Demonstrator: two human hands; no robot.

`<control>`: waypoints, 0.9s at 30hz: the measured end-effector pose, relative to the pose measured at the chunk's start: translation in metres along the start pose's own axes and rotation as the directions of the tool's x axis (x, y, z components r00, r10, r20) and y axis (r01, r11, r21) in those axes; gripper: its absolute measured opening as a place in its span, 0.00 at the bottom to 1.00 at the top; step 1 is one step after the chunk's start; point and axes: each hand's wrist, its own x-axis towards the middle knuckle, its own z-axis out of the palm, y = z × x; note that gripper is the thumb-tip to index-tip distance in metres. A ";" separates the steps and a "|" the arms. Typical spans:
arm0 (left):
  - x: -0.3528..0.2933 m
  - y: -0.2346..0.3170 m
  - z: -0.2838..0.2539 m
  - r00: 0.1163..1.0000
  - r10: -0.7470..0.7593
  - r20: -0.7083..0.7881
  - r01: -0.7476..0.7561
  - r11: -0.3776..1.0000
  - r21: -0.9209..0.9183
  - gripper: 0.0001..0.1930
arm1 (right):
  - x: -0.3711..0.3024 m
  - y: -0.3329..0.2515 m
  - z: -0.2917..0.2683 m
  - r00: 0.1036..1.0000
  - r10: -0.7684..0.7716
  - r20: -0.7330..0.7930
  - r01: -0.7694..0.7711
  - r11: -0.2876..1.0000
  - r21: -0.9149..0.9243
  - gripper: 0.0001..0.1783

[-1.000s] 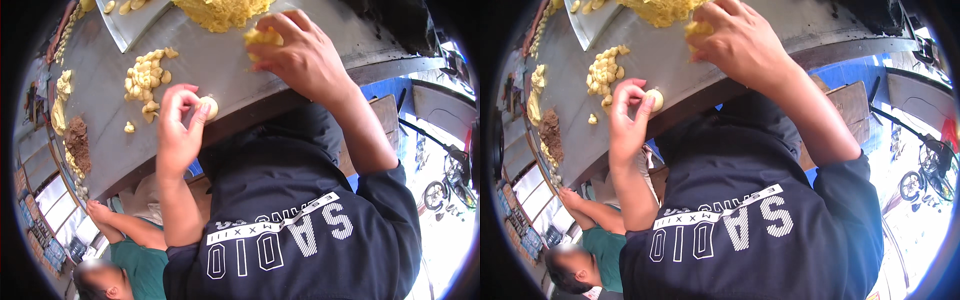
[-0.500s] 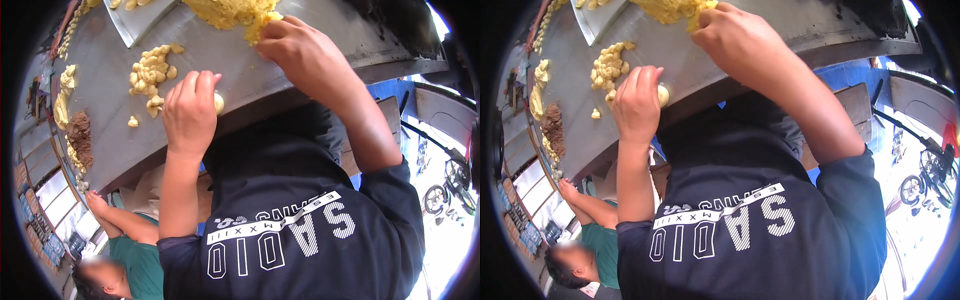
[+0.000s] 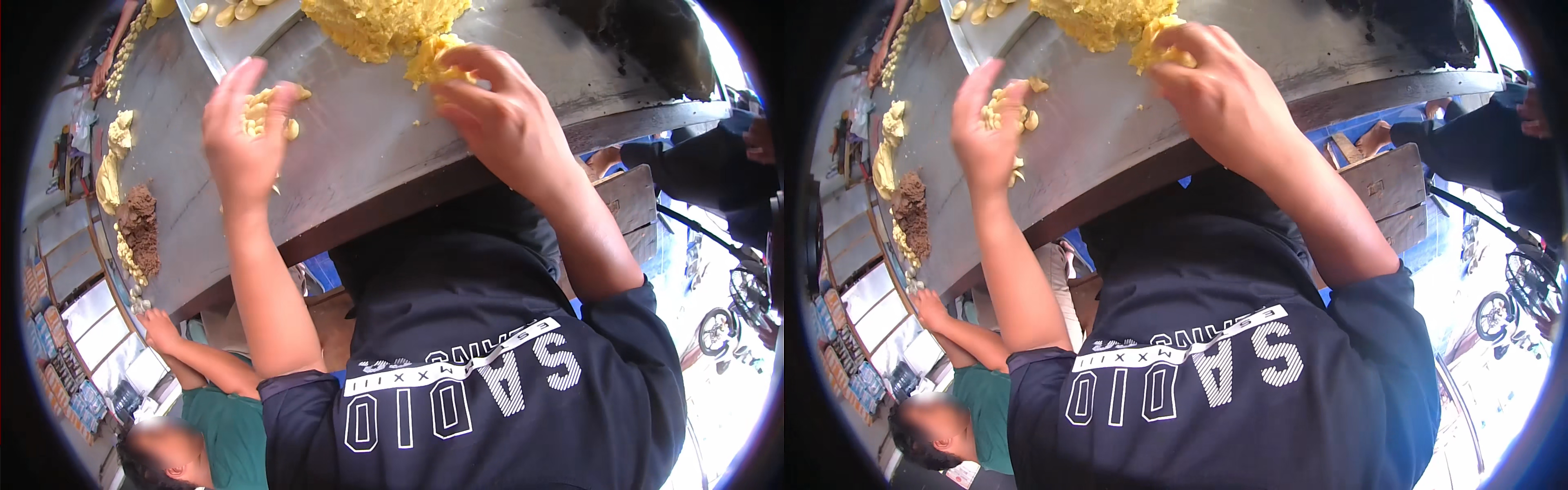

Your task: The person prepares small dough items by hand, pinching pieces from a larger mass and shaping them on a metal table next to a baking tray.

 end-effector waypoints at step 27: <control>-0.099 0.030 -0.005 0.968 0.013 0.251 -0.031 0.997 0.065 0.17 | 0.000 0.013 -0.009 0.999 0.012 0.040 -0.012 1.000 0.006 0.17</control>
